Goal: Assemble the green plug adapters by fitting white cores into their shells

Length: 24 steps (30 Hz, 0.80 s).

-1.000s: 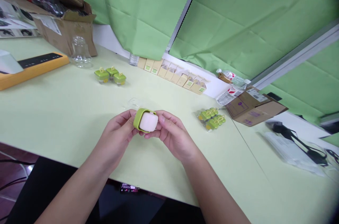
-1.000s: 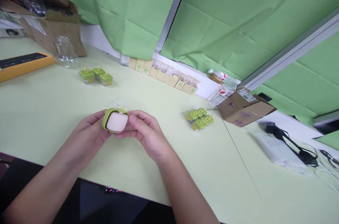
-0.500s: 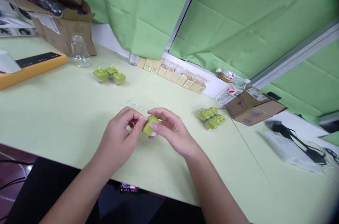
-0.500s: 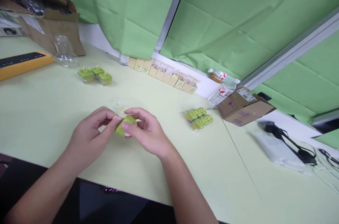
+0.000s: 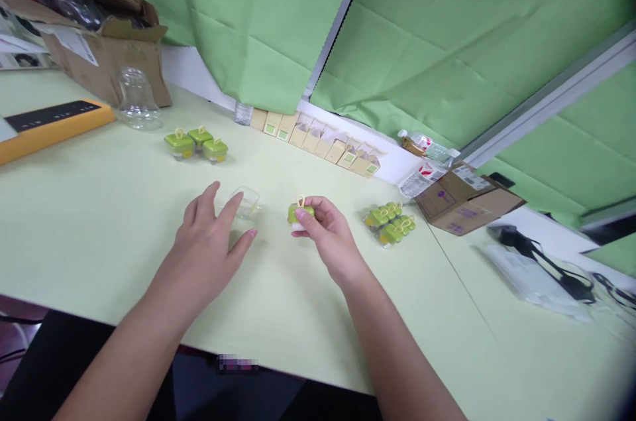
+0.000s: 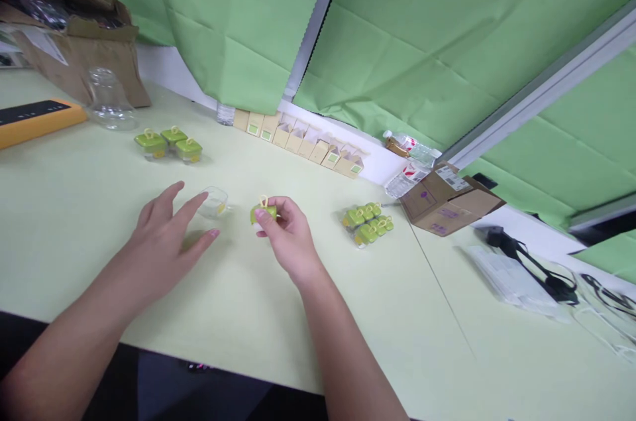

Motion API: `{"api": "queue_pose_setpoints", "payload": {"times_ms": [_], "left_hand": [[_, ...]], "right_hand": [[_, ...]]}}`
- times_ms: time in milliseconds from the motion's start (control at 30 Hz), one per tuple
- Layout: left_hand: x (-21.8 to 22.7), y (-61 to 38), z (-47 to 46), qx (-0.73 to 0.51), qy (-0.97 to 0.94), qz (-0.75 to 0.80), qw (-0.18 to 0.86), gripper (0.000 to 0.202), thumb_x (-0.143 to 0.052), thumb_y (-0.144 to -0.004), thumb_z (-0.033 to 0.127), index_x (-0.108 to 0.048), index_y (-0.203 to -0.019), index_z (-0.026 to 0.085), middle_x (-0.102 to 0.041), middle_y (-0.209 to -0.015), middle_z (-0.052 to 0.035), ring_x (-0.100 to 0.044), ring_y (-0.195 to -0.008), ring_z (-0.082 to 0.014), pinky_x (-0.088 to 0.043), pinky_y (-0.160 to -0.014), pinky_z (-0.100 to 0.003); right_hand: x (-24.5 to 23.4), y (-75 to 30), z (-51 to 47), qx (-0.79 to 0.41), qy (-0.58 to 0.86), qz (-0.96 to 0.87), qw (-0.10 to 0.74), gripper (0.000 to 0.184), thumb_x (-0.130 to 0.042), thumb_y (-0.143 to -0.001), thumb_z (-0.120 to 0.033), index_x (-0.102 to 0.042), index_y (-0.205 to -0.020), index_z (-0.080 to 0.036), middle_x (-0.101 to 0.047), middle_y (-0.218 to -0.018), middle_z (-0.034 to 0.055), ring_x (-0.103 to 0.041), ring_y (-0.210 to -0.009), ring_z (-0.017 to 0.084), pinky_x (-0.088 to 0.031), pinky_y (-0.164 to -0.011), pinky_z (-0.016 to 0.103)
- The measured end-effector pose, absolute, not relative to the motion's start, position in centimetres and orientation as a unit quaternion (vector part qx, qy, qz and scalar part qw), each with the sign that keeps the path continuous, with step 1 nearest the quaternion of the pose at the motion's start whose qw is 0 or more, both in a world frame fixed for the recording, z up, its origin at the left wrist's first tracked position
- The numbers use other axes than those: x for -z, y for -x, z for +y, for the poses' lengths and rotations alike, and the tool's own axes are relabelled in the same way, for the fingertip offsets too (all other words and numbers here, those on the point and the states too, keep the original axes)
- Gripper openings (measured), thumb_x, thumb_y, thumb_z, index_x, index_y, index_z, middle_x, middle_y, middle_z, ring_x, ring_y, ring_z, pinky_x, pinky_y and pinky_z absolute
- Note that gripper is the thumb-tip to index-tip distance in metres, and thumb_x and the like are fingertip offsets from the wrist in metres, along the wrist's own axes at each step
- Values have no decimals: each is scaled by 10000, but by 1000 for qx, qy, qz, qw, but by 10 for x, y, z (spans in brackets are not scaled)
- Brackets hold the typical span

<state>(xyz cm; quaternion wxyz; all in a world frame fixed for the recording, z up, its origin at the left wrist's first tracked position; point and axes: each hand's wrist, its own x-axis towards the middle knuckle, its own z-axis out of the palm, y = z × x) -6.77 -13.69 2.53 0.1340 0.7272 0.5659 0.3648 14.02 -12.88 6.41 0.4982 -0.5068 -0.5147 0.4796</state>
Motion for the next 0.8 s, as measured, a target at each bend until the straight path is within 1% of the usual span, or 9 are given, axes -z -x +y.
{"api": "queue_pose_setpoints", "payload": {"times_ms": [67,100,167,267,367,433,533,700,800], "left_hand": [[-19,68,-133,-336,-743,565,126,508,-551,-905,458,-550,-1356,223,-283,-1594,-160,-309,-1429,-457,-366,-1097,-623],[-17,67,-132,-328,-749,561,125,460,-541,-911,443,-569,-1310,215,-309,-1579,-164,-340,-1414,-447,-382,-1086,-607],[-16,67,-130,-320,-758,551,137,325,-506,-932,404,-600,-1167,200,-424,-1493,-167,-451,-1331,-406,-426,-1045,-556],[-17,66,-129,-319,-767,528,175,168,-459,-952,336,-570,-956,210,-568,-1320,-128,-564,-1175,-329,-459,-976,-478],[-21,64,-133,-322,-783,487,213,77,-491,-916,280,-523,-876,223,-607,-1240,-89,-582,-1119,-293,-461,-925,-422],[-24,61,-137,-307,-789,472,248,47,-506,-894,266,-520,-920,230,-631,-1147,-73,-609,-1018,-273,-470,-845,-393],[-28,57,-145,-287,-784,463,296,177,-506,-887,273,-510,-1061,242,-645,-1055,-61,-633,-898,-257,-468,-746,-357],[-30,56,-148,-298,-774,450,331,399,-529,-881,288,-422,-1263,250,-647,-1116,-91,-654,-970,-280,-486,-769,-356],[-30,57,-146,-296,-772,450,338,482,-535,-875,293,-394,-1334,246,-659,-1082,-93,-661,-934,-283,-489,-770,-368]], "right_hand": [[-63,-137,-129,-491,500,-500,508,311,-776,-787,-435,-603,-928,-218,-629,-967,14,-592,-847,128,-589,-781,312],[-62,-135,-129,-498,498,-492,511,303,-774,-788,-432,-604,-915,-216,-630,-962,13,-595,-851,130,-590,-791,319],[-60,-132,-130,-516,495,-473,515,286,-770,-791,-422,-601,-893,-214,-638,-963,17,-613,-873,146,-591,-803,339],[-59,-128,-132,-541,487,-442,524,266,-767,-786,-401,-587,-842,-214,-653,-970,21,-635,-891,174,-591,-797,368],[-60,-125,-134,-546,460,-446,540,258,-769,-785,-409,-596,-827,-223,-665,-1019,20,-639,-882,173,-579,-805,374],[-62,-125,-136,-526,450,-469,548,234,-766,-797,-408,-622,-838,-228,-673,-1049,19,-631,-884,158,-558,-838,356],[-65,-125,-137,-491,445,-517,542,181,-749,-825,-391,-669,-863,-233,-691,-1055,25,-629,-928,155,-524,-881,333],[-64,-125,-138,-481,425,-572,511,182,-733,-841,-394,-682,-890,-227,-700,-1113,50,-646,-962,171,-528,-869,345],[-62,-126,-139,-471,416,-599,496,160,-705,-868,-378,-676,-904,-224,-695,-1138,56,-647,-985,170,-520,-899,352]]}}
